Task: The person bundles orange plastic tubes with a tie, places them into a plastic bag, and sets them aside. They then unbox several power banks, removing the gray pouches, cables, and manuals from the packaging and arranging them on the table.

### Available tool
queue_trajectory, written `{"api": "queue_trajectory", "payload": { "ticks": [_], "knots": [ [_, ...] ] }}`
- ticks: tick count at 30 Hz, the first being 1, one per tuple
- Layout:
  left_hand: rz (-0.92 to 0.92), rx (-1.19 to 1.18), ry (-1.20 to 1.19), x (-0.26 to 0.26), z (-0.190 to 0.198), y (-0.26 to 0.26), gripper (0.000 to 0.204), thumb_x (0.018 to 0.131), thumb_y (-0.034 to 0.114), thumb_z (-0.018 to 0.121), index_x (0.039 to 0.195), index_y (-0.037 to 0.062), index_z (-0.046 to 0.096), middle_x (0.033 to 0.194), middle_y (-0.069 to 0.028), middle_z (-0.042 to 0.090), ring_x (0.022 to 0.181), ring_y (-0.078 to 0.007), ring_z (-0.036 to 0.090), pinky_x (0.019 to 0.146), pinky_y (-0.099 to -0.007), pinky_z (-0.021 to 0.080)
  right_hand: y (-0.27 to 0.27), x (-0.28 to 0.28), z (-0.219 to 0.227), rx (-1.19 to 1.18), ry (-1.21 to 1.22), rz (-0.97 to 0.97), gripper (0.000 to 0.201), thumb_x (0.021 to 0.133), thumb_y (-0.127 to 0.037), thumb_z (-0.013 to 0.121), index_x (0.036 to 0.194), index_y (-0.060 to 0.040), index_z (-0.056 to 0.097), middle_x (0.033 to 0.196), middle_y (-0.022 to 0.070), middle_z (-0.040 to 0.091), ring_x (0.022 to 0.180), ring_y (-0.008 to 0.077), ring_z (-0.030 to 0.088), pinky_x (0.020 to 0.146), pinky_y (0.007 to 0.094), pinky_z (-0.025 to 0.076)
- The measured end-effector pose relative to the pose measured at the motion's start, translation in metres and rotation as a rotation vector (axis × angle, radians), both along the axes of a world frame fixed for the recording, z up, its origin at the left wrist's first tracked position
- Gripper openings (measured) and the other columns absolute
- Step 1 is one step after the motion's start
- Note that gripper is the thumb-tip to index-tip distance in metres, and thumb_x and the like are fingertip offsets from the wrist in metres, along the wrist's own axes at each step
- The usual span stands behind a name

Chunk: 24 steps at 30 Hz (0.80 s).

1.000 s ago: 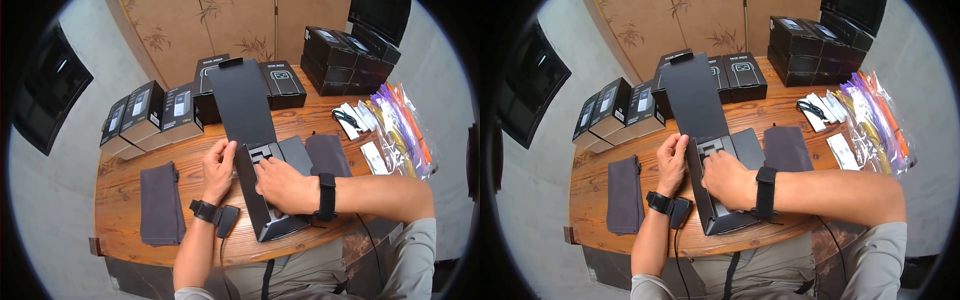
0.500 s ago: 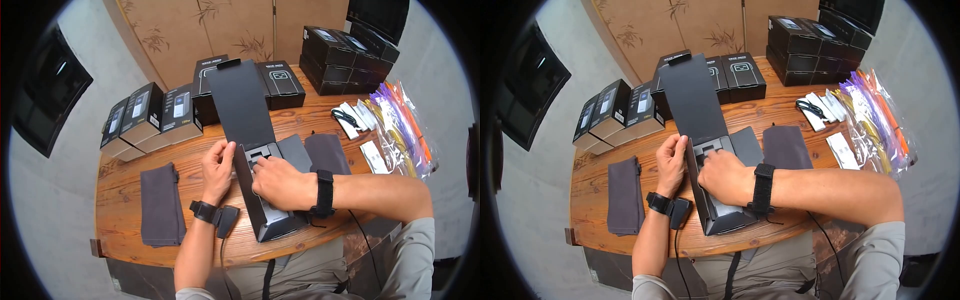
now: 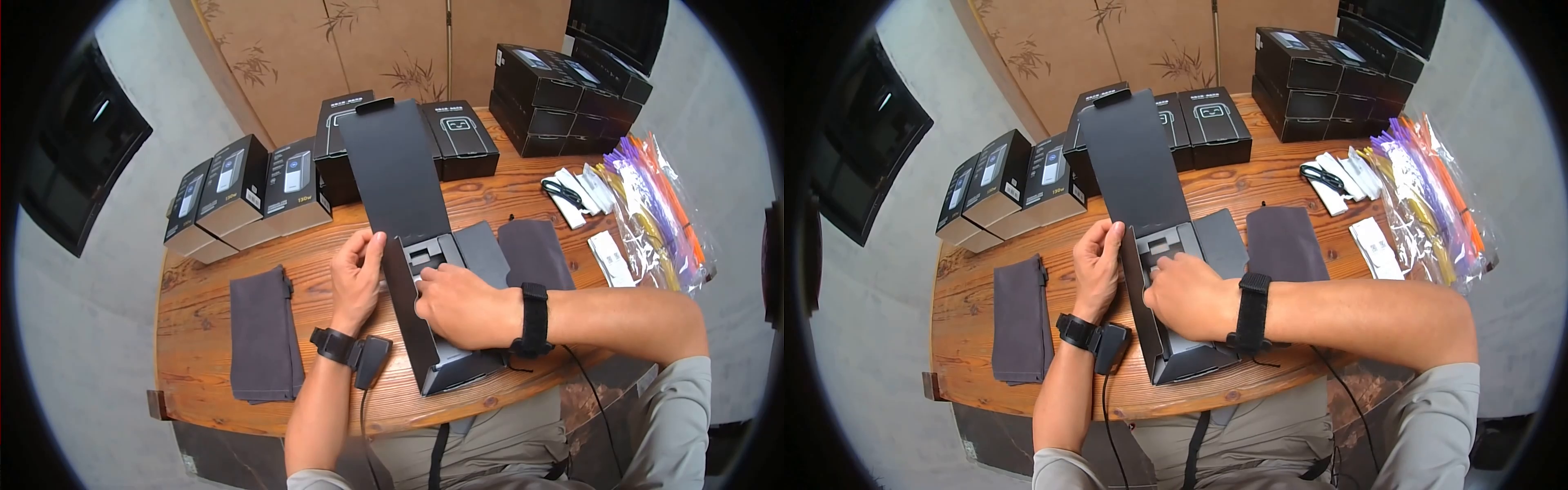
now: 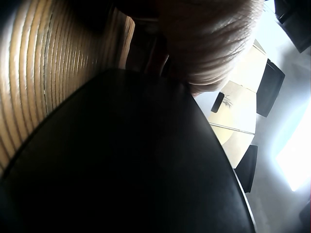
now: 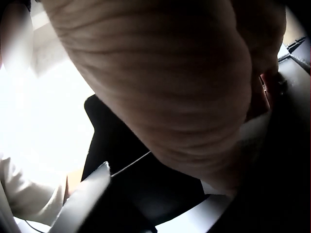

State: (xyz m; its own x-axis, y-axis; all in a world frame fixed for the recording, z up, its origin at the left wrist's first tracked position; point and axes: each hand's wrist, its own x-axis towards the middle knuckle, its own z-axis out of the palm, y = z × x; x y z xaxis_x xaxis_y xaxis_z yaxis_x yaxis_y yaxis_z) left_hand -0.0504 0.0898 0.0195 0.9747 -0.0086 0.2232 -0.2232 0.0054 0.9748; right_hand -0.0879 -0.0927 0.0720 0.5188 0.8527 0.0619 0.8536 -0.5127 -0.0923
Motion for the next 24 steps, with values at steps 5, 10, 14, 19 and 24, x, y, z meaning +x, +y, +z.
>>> {"api": "queue_trajectory", "payload": {
  "ticks": [5,10,14,19,24],
  "knots": [
    [-0.001,-0.018,-0.003,-0.002,0.003,-0.001,0.019,0.100,0.018,0.058,0.095,0.0012,0.064,0.079,0.0055,0.059,0.072,-0.0008,0.050,0.064,-0.0181,0.040,-0.003,0.003,0.000,0.096,-0.123,-0.001,0.011,0.069,-0.007,0.064,0.073,0.0027,0.065,0.080,0.0142,0.061,0.086,0.0288,0.059,0.075,0.0356,0.050],
    [-0.001,-0.001,-0.002,0.000,0.000,0.000,0.019,0.100,0.018,0.058,0.097,0.0006,0.065,0.081,0.0045,0.061,0.074,-0.0013,0.052,0.065,-0.0183,0.041,-0.002,0.007,0.003,-0.019,-0.136,0.008,0.013,0.069,-0.008,0.065,0.074,0.0036,0.065,0.079,0.0145,0.062,0.083,0.0286,0.059,0.075,0.0352,0.050],
    [-0.001,-0.003,-0.029,0.000,0.000,0.000,0.019,0.100,0.018,0.058,0.097,0.0002,0.065,0.082,0.0046,0.062,0.074,-0.0012,0.052,0.065,-0.0182,0.042,0.001,0.011,0.005,-0.081,-0.079,0.027,0.012,0.070,-0.010,0.066,0.073,0.0020,0.065,0.079,0.0137,0.064,0.083,0.0281,0.059,0.076,0.0351,0.049],
    [0.000,-0.005,-0.019,0.000,0.002,0.000,0.019,0.100,0.017,0.058,0.098,0.0003,0.065,0.081,0.0047,0.062,0.073,-0.0013,0.052,0.065,-0.0180,0.042,0.002,0.011,0.004,-0.079,-0.078,0.000,0.011,0.071,-0.012,0.066,0.072,-0.0011,0.067,0.078,0.0120,0.065,0.083,0.0270,0.059,0.076,0.0352,0.049],
    [0.008,-0.001,-0.003,-0.001,0.001,0.000,0.019,0.100,0.018,0.058,0.097,0.0005,0.065,0.080,0.0046,0.061,0.073,-0.0011,0.052,0.064,-0.0181,0.041,-0.001,0.008,0.002,-0.009,-0.102,-0.006,0.010,0.072,-0.011,0.065,0.070,-0.0021,0.067,0.078,0.0110,0.065,0.086,0.0262,0.059,0.075,0.0354,0.048]
  ]
}}
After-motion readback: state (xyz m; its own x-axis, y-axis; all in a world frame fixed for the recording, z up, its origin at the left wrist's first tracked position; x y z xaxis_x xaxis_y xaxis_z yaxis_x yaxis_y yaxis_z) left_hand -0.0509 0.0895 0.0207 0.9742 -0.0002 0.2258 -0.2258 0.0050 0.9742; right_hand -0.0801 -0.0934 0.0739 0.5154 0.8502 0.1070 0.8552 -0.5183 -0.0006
